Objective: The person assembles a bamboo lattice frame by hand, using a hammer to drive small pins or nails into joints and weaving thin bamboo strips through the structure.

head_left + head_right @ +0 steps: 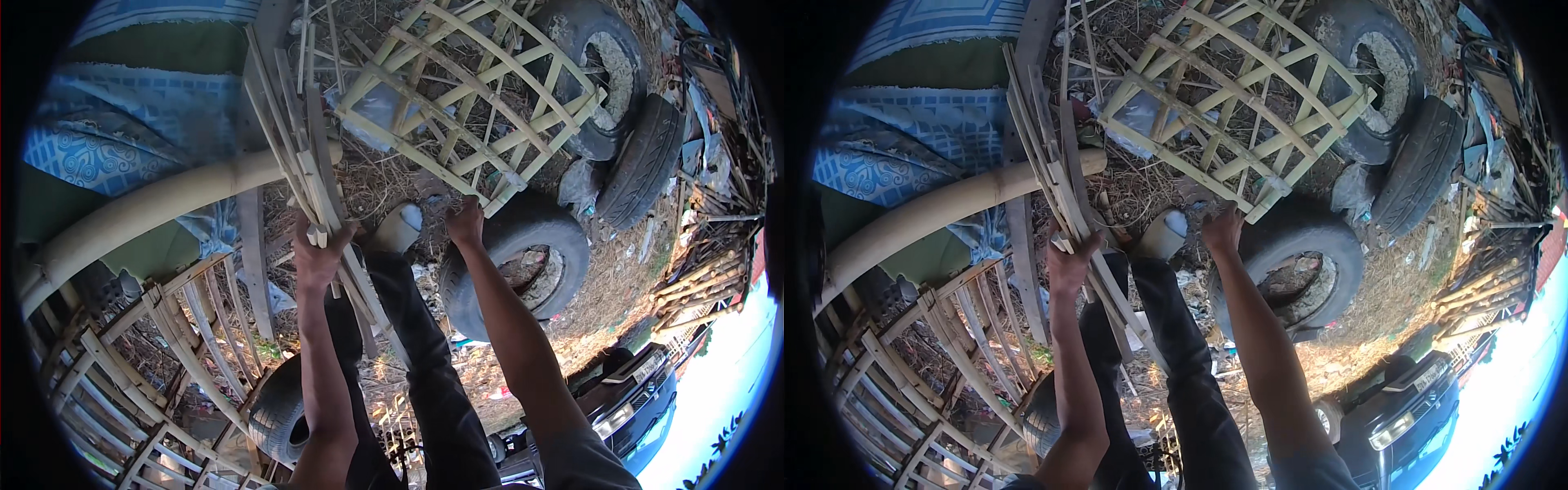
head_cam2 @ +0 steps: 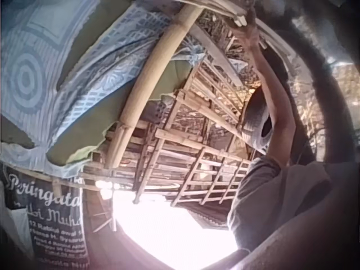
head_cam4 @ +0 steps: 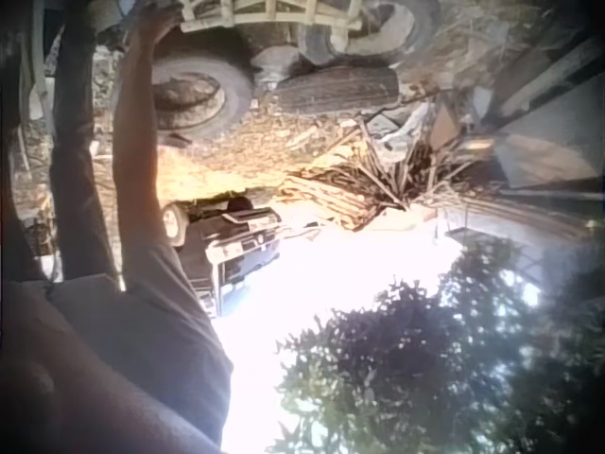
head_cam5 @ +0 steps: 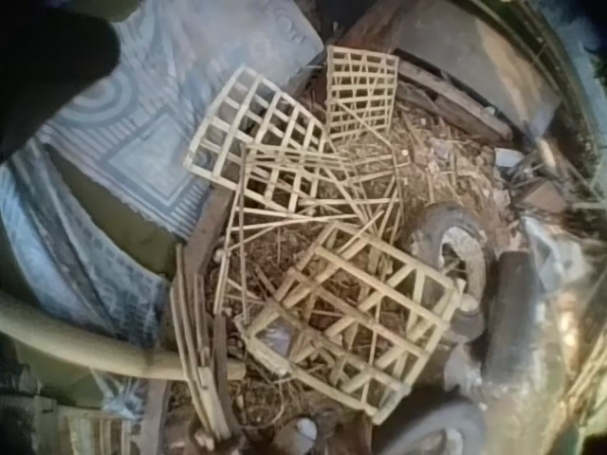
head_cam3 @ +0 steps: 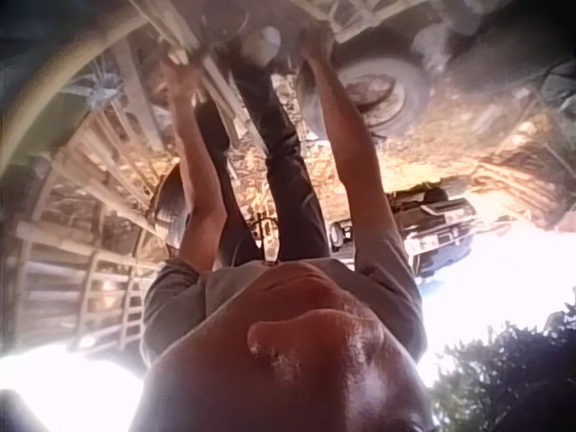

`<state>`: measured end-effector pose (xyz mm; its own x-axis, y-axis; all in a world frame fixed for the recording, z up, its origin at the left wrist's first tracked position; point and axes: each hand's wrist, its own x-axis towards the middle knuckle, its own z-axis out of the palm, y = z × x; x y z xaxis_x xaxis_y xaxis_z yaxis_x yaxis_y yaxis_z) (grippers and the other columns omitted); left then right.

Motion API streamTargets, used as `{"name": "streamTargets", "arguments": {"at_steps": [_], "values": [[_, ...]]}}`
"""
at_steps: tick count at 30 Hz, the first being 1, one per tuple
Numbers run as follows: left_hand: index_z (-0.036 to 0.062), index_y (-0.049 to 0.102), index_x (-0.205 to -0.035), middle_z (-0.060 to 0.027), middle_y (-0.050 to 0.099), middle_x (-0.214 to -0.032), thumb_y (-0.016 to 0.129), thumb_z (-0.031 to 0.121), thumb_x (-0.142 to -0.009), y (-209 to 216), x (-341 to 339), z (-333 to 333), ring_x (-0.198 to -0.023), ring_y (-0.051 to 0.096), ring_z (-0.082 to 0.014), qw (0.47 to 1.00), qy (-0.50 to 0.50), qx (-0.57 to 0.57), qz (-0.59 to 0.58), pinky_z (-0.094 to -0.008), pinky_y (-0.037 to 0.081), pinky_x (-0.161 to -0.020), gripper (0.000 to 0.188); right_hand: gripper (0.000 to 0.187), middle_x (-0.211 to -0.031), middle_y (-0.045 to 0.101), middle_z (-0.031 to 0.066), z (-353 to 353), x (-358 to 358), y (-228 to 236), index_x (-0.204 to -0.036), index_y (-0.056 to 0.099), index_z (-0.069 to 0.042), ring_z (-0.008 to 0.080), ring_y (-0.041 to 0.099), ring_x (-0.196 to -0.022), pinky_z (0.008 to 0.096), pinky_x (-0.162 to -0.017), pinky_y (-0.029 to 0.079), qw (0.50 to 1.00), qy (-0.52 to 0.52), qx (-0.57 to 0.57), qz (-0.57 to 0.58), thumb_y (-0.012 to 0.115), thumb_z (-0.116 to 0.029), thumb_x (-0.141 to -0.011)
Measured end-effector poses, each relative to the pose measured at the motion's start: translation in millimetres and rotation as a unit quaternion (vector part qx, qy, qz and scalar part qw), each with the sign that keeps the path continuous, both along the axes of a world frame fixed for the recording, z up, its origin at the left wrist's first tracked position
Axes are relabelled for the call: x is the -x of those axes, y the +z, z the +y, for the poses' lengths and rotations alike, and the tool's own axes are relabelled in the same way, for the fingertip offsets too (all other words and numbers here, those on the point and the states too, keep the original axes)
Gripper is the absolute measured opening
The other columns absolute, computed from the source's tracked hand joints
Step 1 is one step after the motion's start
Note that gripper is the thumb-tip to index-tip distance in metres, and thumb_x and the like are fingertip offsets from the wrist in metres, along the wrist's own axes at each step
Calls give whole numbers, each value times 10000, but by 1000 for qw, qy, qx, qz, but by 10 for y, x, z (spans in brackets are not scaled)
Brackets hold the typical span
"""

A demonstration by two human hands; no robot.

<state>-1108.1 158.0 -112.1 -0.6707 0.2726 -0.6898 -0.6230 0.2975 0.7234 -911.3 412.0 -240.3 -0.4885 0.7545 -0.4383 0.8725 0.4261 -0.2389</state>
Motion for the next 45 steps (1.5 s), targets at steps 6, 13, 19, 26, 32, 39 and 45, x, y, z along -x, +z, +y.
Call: {"name": "streamTargets", "arguments": {"at_steps": [6,13,19,26,32,39,45], "values": [[17,540,-1205,-106,671,-988,840,184,-759,155,-140,204,-880,654,-202,991,-92,67,68,-362,536,-792,562,719,-1118,664,87,-932,469,831,-1307,561,-53,214,636,-990,354,-905,500,704,-341,622,35,524,-672,-943],[-5,533,-1155,-157,657,-980,869,264,-740,767,-86,1231,-861,651,-255,943,-288,92,139,-390,531,-760,598,748,-1157,608,36,-1173,471,1950,-1375,487,2,117,562,-1052,308,-928,475,644,-338,624,284,534,-625,-969],[-48,574,-1203,-112,696,-974,850,244,-785,1241,-156,1709,-783,683,-213,921,-384,29,-59,-340,564,-676,579,725,-980,679,107,-885,386,2544,-1274,526,32,170,657,-872,327,-772,523,610,-357,580,405,795,-486,-845],[-39,489,-1322,-135,612,-1185,845,215,-806,1827,-629,2077,-1020,622,-202,850,-523,-4,-57,-323,513,-877,676,802,-1196,663,208,-907,-130,3016,-1348,500,53,270,618,-1139,383,-975,463,643,-406,400,512,838,-434,-809],[-33,467,-1349,-140,599,-1200,848,169,-788,2358,-1539,2084,-1068,606,-210,781,-618,14,-89,-336,500,-927,708,700,-1156,672,201,-1271,-784,3486,-1302,548,52,244,632,-1096,390,-961,478,606,-515,290,533,845,-352,-813],[-5,496,-1315,-90,626,-1101,850,105,-732,2992,-3237,1660,-963,634,-160,561,-810,-45,-166,-329,547,-819,691,502,-1104,692,113,-2309,-1698,4204,-1295,559,12,172,658,-1024,340,-891,529,401,-688,168,581,769,-182,-883],[-6,486,-1349,-98,568,-1233,864,174,-752,3235,-4681,988,-1129,583,-196,323,-913,-122,-215,-355,470,-987,729,364,-1062,690,77,-3016,-2608,4808,-1216,581,21,157,659,-1020,318,-907,533,205,-775,60,595,697,-67,-882]]}}
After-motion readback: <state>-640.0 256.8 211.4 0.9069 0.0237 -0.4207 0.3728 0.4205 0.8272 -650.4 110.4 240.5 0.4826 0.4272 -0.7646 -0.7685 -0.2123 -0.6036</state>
